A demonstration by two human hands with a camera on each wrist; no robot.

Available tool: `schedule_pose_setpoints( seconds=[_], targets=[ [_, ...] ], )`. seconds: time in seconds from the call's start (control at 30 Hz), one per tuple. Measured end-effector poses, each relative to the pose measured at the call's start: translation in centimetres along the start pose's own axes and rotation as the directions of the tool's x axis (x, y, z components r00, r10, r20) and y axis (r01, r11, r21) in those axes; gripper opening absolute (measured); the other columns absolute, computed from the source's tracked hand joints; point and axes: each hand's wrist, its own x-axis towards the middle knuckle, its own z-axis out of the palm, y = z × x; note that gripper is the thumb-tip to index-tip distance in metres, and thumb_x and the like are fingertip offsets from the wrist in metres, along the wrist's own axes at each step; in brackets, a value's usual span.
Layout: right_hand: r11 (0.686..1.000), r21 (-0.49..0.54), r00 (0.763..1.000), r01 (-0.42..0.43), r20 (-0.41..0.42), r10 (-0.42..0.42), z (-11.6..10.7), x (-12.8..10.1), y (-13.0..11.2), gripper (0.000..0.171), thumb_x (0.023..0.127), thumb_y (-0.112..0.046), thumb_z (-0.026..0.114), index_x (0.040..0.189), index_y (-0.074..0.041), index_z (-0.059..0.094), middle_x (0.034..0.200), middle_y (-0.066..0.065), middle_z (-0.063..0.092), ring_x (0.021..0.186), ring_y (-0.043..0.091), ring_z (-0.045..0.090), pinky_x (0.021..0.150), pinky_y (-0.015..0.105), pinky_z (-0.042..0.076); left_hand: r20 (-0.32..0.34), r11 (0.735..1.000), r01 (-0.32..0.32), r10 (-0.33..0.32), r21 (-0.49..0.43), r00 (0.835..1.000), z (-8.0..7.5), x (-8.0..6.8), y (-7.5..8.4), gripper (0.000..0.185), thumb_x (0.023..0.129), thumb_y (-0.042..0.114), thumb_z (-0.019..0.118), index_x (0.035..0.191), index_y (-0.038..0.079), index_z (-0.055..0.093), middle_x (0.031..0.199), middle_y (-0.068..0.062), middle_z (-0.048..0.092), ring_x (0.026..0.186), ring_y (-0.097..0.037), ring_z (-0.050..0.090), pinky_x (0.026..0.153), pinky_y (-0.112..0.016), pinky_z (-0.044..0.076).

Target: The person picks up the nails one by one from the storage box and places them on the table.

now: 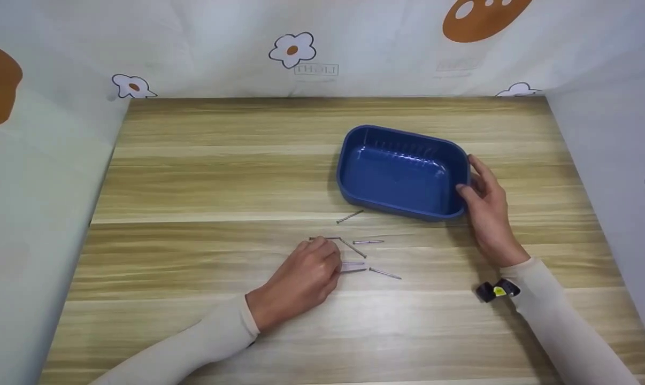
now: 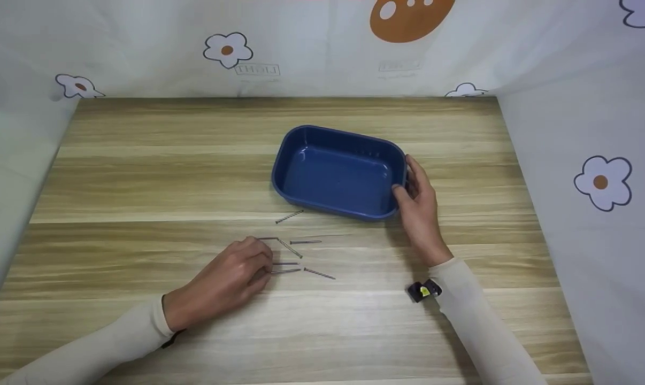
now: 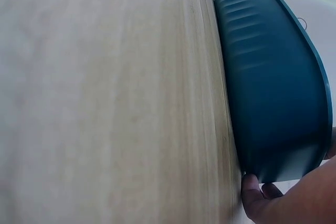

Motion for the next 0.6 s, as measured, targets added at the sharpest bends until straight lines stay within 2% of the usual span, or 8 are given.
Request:
schedule_pose_setpoints(
  seconds=[0.33,0.6],
  targets=[
    [1.000,-0.009,1.000,0.012,0.001,-0.012,-0.05,-0.03,0.12,0.066,0.111,-0.001,0.054,0.173,-0.014,0.037,0.164,0.029,0.048,0.144,0.028,0.053,0.105,0.016,0.050,0.036,0.995,-0.035,0.032,0.094,0.999,0.26,-0.24,-0.15,0.010,0.099,0.016,0.078,0.099,0.007,0.081,0.107,-0.004,0.073,0.101,-0.024,0.062,0.078,-0.037,0.052],
    [1.000,0.021,1.000,0.000,-0.008,0.000,0.19,-0.04,0.01,0.066,0.110,0.002,0.052,0.172,-0.013,0.037,0.163,0.028,0.049,0.143,0.027,0.053,0.105,0.017,0.050,0.044,0.990,-0.056,0.051,0.131,0.998,0.13,-0.47,-0.07,0.008,0.099,0.011,0.076,0.096,0.008,0.082,0.107,-0.004,0.069,0.103,-0.025,0.059,0.079,-0.038,0.051]
  ],
)
